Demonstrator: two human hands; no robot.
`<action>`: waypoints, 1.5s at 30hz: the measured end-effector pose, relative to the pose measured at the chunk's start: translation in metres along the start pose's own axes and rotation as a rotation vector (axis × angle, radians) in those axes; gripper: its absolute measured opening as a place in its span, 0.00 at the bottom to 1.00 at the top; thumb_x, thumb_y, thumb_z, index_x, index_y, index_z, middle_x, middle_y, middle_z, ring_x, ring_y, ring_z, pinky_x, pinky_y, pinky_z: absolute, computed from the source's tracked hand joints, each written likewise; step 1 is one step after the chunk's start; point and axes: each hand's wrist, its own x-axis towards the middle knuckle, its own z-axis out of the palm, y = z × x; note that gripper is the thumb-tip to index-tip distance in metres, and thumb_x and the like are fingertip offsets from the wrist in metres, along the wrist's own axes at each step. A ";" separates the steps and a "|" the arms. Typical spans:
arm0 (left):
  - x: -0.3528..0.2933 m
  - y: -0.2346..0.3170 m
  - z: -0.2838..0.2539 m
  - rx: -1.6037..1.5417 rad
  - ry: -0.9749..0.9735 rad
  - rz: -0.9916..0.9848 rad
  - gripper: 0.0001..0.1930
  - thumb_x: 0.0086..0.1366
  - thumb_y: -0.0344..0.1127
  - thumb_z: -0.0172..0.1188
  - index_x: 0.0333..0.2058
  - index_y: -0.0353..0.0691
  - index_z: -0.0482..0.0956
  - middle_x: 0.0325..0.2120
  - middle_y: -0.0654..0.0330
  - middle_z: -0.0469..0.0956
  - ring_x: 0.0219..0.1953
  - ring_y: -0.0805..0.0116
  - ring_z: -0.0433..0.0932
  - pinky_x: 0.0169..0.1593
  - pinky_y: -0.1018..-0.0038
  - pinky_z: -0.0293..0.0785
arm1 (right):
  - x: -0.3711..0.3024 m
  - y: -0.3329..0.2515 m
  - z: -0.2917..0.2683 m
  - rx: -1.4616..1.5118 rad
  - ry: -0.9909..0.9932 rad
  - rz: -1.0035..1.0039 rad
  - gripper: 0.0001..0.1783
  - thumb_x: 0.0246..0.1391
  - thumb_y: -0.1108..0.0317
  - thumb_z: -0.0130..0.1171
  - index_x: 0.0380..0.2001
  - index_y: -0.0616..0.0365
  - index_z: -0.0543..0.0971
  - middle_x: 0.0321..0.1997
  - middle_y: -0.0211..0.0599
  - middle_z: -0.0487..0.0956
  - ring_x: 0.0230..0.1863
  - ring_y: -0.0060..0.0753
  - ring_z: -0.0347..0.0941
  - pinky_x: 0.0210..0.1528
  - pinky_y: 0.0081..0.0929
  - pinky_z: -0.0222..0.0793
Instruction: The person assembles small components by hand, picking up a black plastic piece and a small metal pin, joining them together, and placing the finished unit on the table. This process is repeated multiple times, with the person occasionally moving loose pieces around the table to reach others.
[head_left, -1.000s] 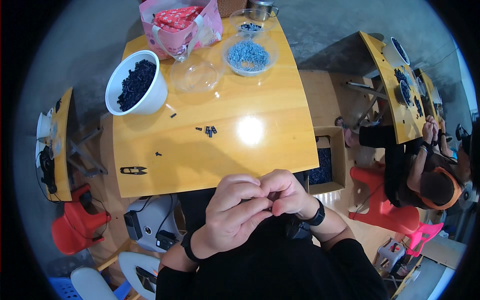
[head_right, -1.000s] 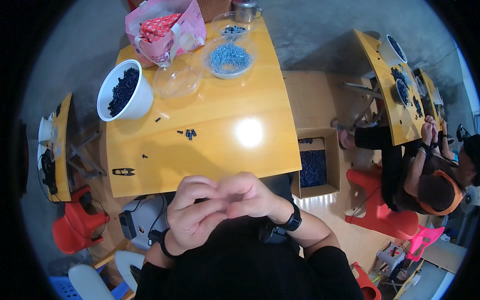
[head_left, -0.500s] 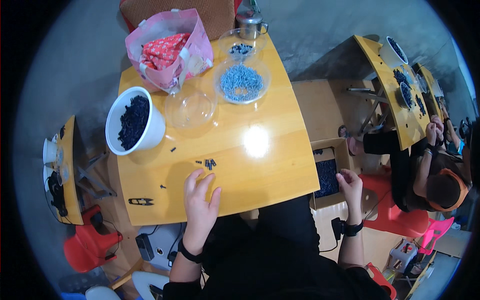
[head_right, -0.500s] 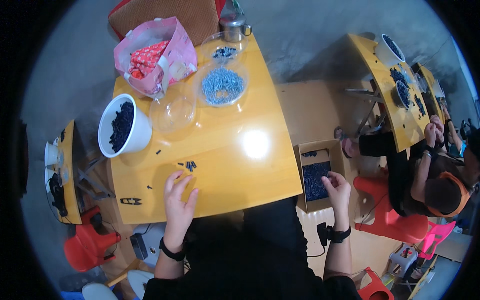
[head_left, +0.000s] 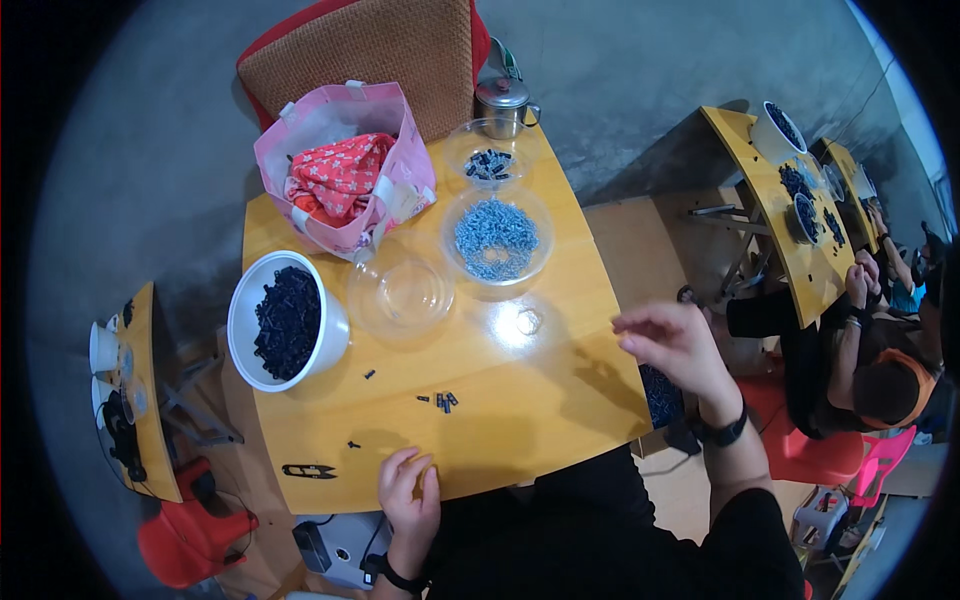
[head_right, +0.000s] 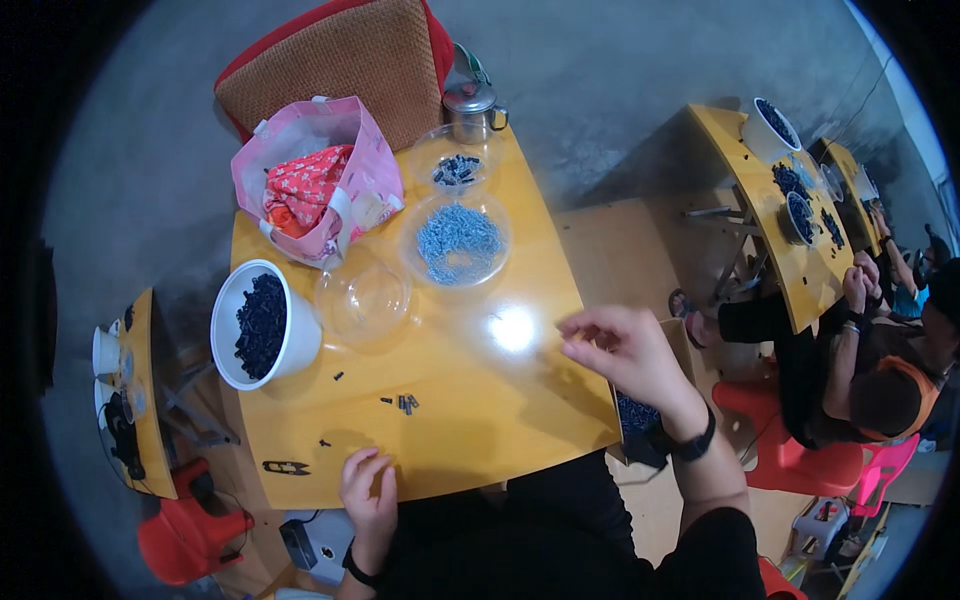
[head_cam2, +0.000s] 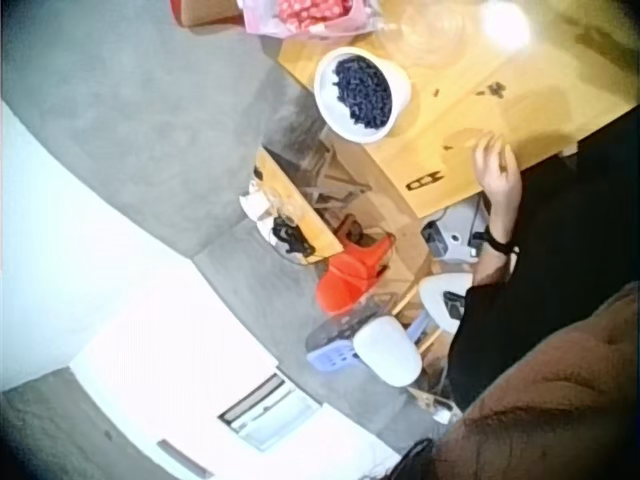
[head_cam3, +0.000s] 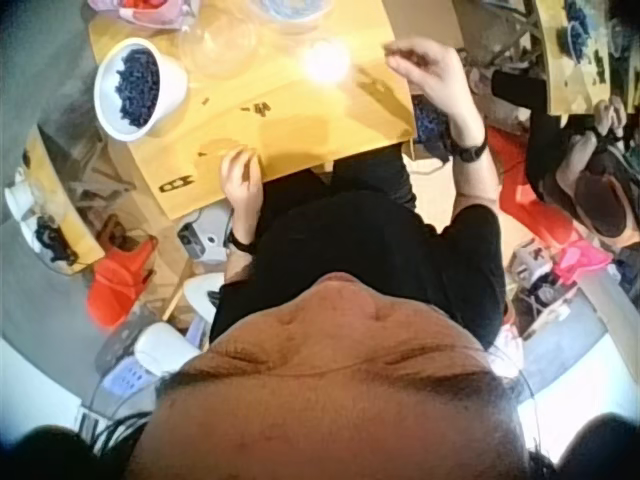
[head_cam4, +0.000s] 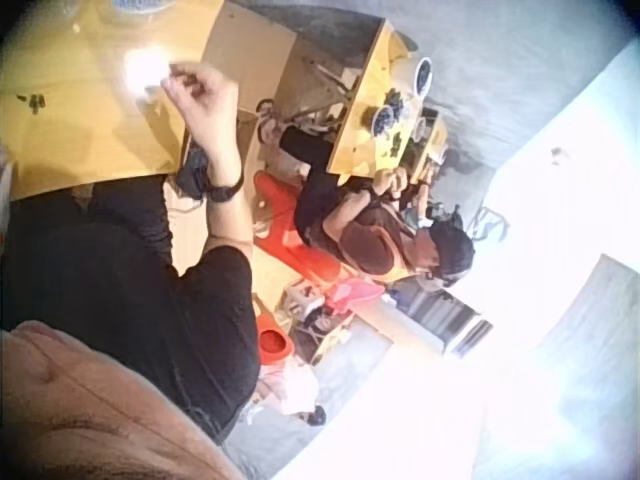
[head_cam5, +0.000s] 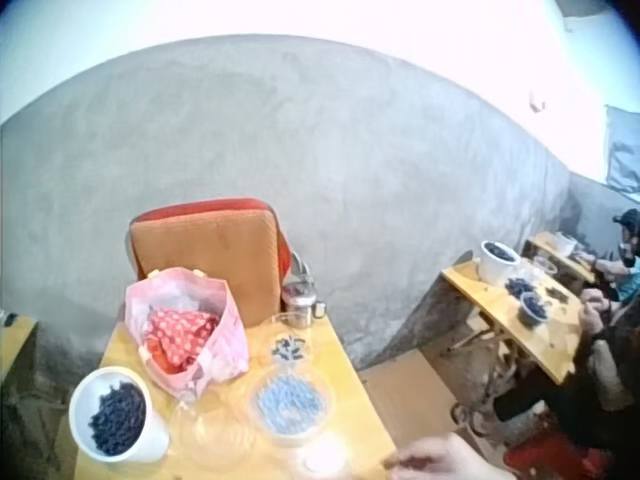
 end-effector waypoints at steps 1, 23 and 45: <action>-0.003 -0.004 0.001 0.001 0.000 -0.002 0.07 0.49 0.22 0.58 0.30 0.31 0.76 0.33 0.51 0.72 0.35 0.57 0.72 0.40 0.71 0.68 | 0.018 -0.013 0.005 -0.059 -0.051 -0.015 0.12 0.47 0.68 0.61 0.34 0.63 0.78 0.26 0.32 0.78 0.27 0.16 0.72 0.29 0.14 0.66; 0.003 -0.021 -0.018 -0.138 0.062 -0.053 0.06 0.49 0.22 0.59 0.28 0.35 0.77 0.30 0.54 0.74 0.34 0.59 0.74 0.38 0.73 0.69 | 0.122 -0.068 0.101 -0.161 -0.316 -0.167 0.10 0.48 0.67 0.60 0.31 0.63 0.78 0.25 0.31 0.77 0.25 0.17 0.69 0.29 0.19 0.66; 0.215 -0.045 -0.095 0.597 -0.532 -0.059 0.25 0.49 0.40 0.61 0.44 0.33 0.66 0.43 0.44 0.69 0.47 0.47 0.67 0.49 0.63 0.64 | 0.011 0.017 0.035 0.325 -0.135 0.164 0.10 0.50 0.70 0.60 0.35 0.65 0.77 0.28 0.28 0.77 0.29 0.16 0.71 0.34 0.15 0.68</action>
